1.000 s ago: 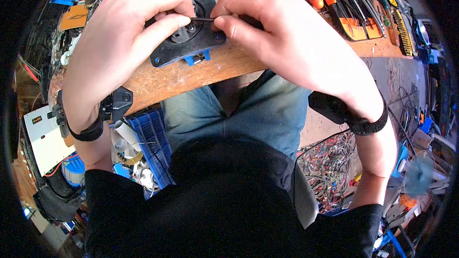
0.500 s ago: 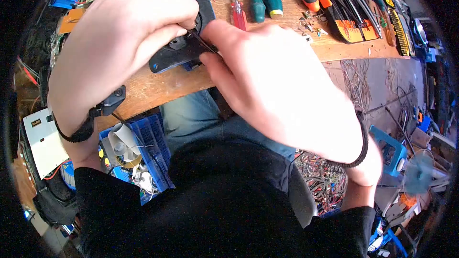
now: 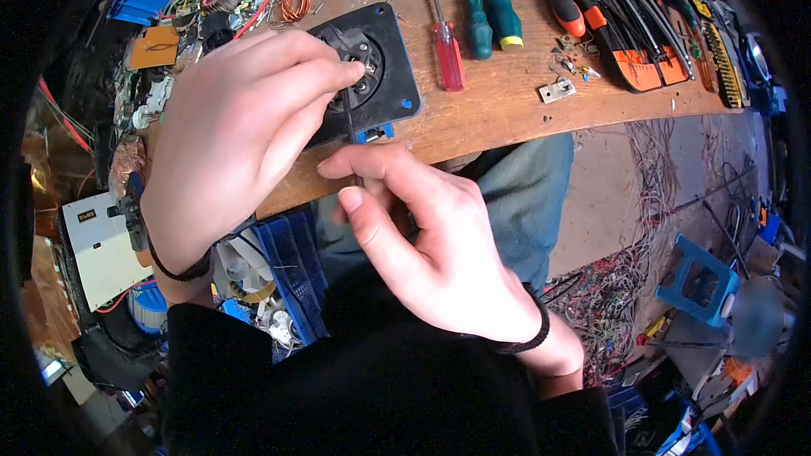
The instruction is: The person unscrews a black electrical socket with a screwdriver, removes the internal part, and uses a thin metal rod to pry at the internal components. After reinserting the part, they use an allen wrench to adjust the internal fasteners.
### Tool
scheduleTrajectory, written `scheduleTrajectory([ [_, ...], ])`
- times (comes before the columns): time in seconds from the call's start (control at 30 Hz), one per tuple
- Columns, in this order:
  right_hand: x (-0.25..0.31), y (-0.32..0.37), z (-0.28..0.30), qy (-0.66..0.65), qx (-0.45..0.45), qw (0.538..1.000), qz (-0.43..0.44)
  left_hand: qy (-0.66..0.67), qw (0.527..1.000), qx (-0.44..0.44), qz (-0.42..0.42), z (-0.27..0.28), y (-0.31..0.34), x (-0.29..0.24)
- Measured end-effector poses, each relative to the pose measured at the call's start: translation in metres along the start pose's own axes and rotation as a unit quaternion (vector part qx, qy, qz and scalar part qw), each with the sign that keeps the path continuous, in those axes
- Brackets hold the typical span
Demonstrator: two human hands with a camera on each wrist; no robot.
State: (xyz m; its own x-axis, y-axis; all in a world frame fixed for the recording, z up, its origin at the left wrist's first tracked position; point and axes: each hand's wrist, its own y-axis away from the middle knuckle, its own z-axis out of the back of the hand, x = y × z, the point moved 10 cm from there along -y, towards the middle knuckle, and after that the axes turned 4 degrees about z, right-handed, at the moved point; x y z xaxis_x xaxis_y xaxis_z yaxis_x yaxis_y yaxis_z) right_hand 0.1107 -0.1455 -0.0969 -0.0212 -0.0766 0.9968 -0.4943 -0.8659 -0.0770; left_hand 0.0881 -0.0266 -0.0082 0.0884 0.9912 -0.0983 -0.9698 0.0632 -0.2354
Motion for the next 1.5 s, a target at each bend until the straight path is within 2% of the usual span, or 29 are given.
scheduleTrajectory([
  [0.13, -0.005, -0.003, -0.009, -0.048, -0.01, 0.999, 0.008, 0.03, 0.999, -0.022, 0.005, -0.003, 0.009, 0.0],
  [0.2, -0.01, -0.001, -0.013, -0.088, -0.014, 0.996, -0.007, 0.078, 0.996, -0.023, 0.046, -0.006, 0.012, 0.004],
  [0.33, -0.016, 0.0, -0.016, -0.145, -0.035, 0.989, -0.002, 0.083, 0.995, -0.043, 0.047, -0.009, 0.017, 0.0],
  [0.4, -0.016, 0.001, -0.013, -0.146, -0.04, 0.988, 0.003, 0.111, 0.986, -0.101, 0.072, -0.007, 0.022, 0.006],
  [0.53, -0.024, 0.003, -0.004, -0.152, -0.071, 0.986, -0.007, 0.104, 0.982, -0.143, 0.061, -0.012, 0.028, 0.005],
  [0.63, -0.024, 0.004, 0.006, -0.111, -0.073, 0.991, -0.014, 0.077, 0.986, -0.139, 0.056, -0.013, 0.027, 0.003],
  [0.77, -0.019, 0.003, 0.013, -0.128, -0.092, 0.987, -0.016, 0.065, 0.988, -0.132, 0.046, -0.016, 0.025, 0.0],
  [0.87, -0.026, 0.004, 0.017, -0.121, -0.073, 0.99, -0.015, 0.062, 0.985, -0.154, 0.038, -0.017, 0.026, -0.002],
  [0.97, -0.022, 0.001, 0.012, -0.112, -0.042, 0.992, 0.033, 0.066, 0.985, -0.155, 0.033, -0.018, 0.027, -0.001],
  [1.03, -0.031, 0.003, 0.008, -0.188, -0.085, 0.978, -0.036, 0.072, 0.986, -0.15, 0.028, -0.018, 0.028, 0.001],
  [1.1, -0.037, 0.005, -0.002, -0.198, -0.06, 0.977, -0.043, 0.103, 0.985, -0.13, 0.049, -0.02, 0.026, 0.004],
  [1.17, -0.042, 0.007, -0.009, -0.262, -0.038, 0.956, -0.125, 0.105, 0.985, -0.126, 0.054, -0.021, 0.027, 0.005],
  [1.27, -0.044, 0.004, -0.026, -0.298, 0.013, 0.943, -0.147, 0.105, 0.986, -0.117, 0.063, -0.02, 0.026, 0.004],
  [1.43, -0.044, 0.002, -0.031, -0.365, 0.03, 0.917, -0.158, 0.095, 0.987, -0.092, 0.093, -0.026, 0.017, 0.006],
  [1.5, -0.039, 0.002, -0.023, -0.245, 0.037, 0.961, -0.12, 0.127, 0.982, -0.082, 0.112, -0.023, 0.016, 0.013],
])
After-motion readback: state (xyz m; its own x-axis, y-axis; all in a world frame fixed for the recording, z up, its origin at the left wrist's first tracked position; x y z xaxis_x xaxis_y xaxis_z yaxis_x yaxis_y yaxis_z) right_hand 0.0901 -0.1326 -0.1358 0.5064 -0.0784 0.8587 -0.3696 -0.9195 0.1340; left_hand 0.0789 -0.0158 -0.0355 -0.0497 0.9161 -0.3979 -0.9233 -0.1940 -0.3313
